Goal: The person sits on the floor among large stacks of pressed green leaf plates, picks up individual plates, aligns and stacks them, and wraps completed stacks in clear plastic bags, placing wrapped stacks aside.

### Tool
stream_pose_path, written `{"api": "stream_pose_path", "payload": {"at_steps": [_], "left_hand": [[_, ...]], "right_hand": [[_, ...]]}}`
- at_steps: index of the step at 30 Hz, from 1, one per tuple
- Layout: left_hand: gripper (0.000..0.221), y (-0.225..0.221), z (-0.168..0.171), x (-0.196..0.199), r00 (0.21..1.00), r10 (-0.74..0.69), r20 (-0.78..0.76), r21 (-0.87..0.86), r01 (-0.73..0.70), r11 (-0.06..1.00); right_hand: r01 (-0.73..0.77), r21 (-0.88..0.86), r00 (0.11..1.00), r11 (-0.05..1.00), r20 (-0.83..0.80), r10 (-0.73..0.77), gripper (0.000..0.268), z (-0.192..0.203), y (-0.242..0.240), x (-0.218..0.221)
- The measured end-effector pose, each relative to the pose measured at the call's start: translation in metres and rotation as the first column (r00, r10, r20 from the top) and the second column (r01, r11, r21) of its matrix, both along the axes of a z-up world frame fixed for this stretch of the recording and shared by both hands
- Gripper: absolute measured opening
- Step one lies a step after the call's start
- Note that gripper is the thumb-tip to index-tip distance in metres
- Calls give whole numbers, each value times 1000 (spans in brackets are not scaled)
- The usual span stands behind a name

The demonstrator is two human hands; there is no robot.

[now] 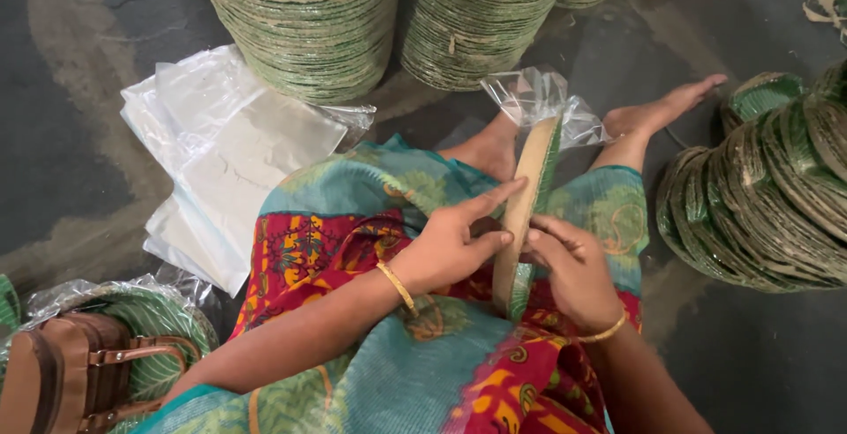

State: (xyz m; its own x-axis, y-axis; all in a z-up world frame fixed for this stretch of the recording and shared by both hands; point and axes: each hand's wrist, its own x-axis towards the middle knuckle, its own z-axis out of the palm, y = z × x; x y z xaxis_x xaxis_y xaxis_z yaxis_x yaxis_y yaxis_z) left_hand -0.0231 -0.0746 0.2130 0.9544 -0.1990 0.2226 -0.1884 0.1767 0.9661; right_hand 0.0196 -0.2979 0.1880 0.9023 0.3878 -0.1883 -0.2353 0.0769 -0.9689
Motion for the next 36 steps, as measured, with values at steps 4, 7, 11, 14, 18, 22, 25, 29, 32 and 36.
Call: {"api": "stream_pose_path", "payload": {"at_steps": [4,7,11,14,18,22,25,29,32,36], "left_hand": [[66,0,8,-1,998,0,-64,43,2,999],[65,0,11,-1,999,4,-38,51,-2,999],[65,-1,13,-3,1000,10,-27,43,-9,999],[66,0,14,-4,1000,15,-16,73,-14,997],[67,0,11,-4,999,36,-25,119,-33,992],[68,-1,7,-5,999,31,-9,117,-30,993],[67,-2,8,-4,995,54,-85,172,-39,984],[65,-4,5,-2,995,79,-60,189,-67,980],[57,-10,8,2,992,126,-21,176,-121,977],[53,-12,4,15,937,292,194,444,-349,825]], "right_hand": [[-34,-162,984,986,166,61,32,20,3,-4],[-32,-225,971,974,226,84,33,30,5,-5],[-13,-346,937,938,323,132,30,40,5,-7],[-10,-390,928,921,339,154,29,43,6,-8],[-71,-276,975,959,184,125,29,36,3,-6],[-41,-31,999,999,-21,40,36,30,10,-2],[-82,39,996,996,21,82,38,10,1,5],[-63,33,998,997,-11,64,37,15,10,5],[-29,-17,999,999,16,29,36,32,36,-4],[-22,82,999,996,-31,24,24,0,28,3]]}}
